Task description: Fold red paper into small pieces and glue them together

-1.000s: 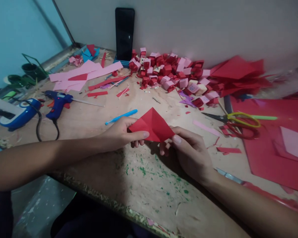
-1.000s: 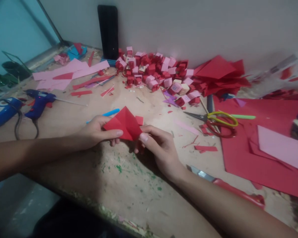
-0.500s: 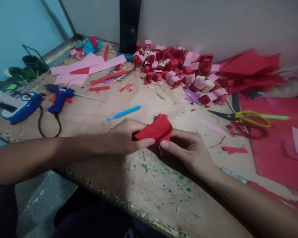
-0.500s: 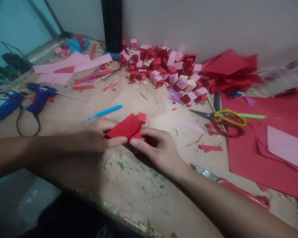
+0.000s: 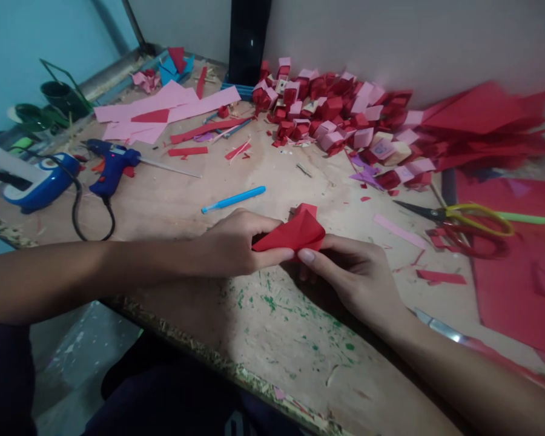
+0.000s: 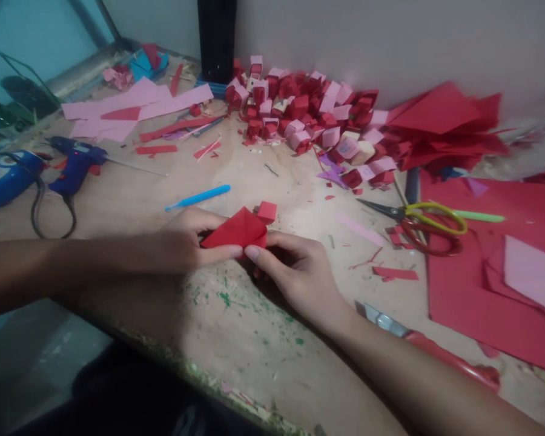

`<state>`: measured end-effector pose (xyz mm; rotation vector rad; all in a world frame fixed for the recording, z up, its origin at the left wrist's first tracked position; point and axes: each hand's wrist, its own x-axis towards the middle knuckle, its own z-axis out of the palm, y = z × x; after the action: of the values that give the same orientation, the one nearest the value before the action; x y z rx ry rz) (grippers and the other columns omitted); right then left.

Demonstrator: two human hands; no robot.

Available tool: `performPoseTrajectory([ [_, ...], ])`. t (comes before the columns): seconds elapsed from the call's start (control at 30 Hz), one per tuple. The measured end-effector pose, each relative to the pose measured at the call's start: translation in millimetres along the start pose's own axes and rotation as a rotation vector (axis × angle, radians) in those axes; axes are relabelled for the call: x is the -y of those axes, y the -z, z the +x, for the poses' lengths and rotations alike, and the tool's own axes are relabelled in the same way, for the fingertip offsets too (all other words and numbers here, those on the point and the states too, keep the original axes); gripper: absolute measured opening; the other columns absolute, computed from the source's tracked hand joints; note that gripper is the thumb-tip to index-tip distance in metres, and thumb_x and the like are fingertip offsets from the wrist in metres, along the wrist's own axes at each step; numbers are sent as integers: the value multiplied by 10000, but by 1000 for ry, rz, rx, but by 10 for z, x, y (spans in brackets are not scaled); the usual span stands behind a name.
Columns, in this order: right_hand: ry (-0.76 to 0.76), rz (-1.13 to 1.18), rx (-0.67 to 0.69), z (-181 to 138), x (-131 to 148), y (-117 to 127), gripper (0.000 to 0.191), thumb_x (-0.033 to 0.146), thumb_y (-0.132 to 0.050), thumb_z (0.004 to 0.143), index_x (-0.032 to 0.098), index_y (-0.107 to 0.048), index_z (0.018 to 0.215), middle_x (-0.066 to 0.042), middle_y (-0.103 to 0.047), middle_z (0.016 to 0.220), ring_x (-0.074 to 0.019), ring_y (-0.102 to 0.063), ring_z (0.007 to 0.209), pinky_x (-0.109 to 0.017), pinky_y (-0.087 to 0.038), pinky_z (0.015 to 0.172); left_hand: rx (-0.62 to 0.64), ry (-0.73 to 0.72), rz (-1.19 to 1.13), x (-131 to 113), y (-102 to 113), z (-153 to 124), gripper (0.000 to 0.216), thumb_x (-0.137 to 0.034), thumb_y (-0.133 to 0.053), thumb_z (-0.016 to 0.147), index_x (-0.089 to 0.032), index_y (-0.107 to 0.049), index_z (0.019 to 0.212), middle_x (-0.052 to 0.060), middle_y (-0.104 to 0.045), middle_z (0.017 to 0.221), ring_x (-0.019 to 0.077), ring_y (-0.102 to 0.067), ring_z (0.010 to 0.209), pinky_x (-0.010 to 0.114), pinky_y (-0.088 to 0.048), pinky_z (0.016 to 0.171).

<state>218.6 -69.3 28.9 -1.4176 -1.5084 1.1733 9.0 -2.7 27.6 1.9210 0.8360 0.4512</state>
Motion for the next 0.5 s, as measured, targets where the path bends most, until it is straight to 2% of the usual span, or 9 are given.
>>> performPoseTrajectory([
  [0.5,-4,-70,-26,-21,4,-3,277,370,-786,899,186,-765,694,-21,-716,614,-119,-593,539,-231,-461,529,-33,-187,-7,93,-49,-7,143,-253,-679,873,-148,-666,776,-51,-547,621,78,-454,564,220,-351,542],
])
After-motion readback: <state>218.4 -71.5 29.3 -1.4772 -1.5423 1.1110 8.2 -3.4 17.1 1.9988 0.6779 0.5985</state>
